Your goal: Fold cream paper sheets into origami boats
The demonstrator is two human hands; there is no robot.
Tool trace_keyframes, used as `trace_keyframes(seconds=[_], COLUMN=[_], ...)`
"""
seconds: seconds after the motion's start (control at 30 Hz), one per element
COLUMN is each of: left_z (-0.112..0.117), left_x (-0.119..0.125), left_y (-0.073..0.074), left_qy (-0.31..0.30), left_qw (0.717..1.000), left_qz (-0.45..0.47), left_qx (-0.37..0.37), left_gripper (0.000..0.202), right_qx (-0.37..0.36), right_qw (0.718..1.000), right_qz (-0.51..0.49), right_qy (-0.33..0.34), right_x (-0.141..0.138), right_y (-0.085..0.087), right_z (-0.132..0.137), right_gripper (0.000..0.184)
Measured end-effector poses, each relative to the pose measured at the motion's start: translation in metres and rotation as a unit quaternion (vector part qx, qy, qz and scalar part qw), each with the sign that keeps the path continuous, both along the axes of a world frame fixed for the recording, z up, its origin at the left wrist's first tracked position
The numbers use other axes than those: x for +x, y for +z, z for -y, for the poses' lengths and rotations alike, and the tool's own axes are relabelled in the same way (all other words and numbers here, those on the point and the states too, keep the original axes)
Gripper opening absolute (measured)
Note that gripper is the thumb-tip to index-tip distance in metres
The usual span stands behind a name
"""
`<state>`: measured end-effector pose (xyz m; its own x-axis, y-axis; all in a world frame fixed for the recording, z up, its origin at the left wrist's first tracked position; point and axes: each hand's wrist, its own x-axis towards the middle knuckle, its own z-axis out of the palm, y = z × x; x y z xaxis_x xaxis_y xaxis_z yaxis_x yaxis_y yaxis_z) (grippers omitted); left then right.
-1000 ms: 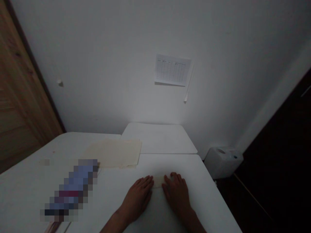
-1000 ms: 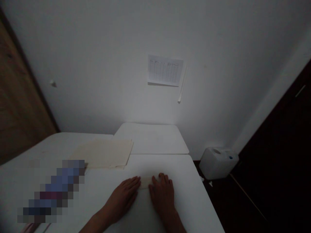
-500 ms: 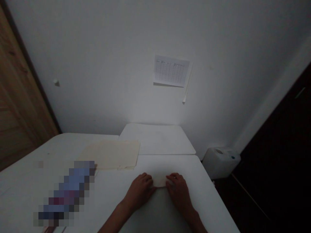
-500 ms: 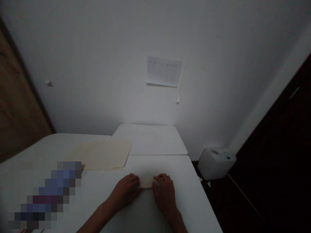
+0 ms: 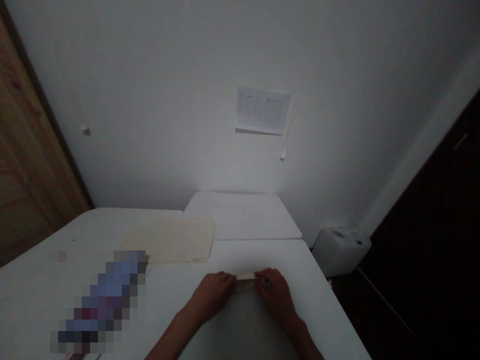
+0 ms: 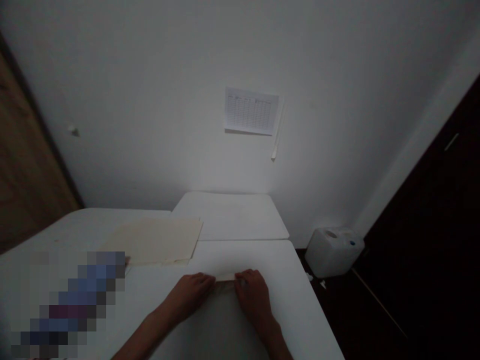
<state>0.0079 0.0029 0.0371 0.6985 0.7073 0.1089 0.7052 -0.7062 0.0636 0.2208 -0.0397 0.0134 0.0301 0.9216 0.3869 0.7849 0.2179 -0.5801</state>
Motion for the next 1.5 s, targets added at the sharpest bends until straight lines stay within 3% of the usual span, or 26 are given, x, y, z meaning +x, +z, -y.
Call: trace_keyframes(seconds=[0.23, 0.5, 0.7, 0.93, 1.17, 1.33, 1.5], left_z=[0.002, -0.010, -0.004, 0.000, 0.005, 0.004, 0.003], left_x=[-0.005, -0.024, -0.025, -0.014, -0.006, -0.011, -0.022], left_y=[0.014, 0.009, 0.014, 0.015, 0.018, 0.007, -0.002], left_qy=[0.036, 0.139, 0.111, 0.090, 0.071, 0.090, 0.117], left_qw=[0.998, 0.972, 0.951, 0.949, 0.948, 0.937, 0.931], left_qz=[0.041, 0.165, 0.250, 0.260, 0.265, 0.301, 0.308], left_qx=[-0.021, -0.089, -0.146, -0.155, -0.160, -0.154, -0.160], left_gripper=[0.028, 0.031, 0.031, 0.032, 0.029, 0.031, 0.037], right_qx=[-0.012, -0.035, -0.051, -0.078, -0.101, -0.110, -0.116], right_qw=[0.995, 0.988, 0.985, 0.995, 0.986, 0.971, 0.965], right_qz=[-0.097, -0.148, -0.164, -0.059, 0.083, 0.179, 0.203], right_qy=[0.001, -0.011, 0.007, -0.002, 0.103, 0.118, 0.115], right_x=[-0.005, -0.006, -0.006, -0.010, -0.023, -0.027, -0.023], right_y=[0.011, 0.016, 0.012, 0.019, 0.041, 0.045, 0.041], right_z=[-0.012, -0.012, -0.011, -0.009, -0.017, -0.027, -0.034], right_gripper=[0.017, 0.018, 0.019, 0.019, 0.018, 0.020, 0.020])
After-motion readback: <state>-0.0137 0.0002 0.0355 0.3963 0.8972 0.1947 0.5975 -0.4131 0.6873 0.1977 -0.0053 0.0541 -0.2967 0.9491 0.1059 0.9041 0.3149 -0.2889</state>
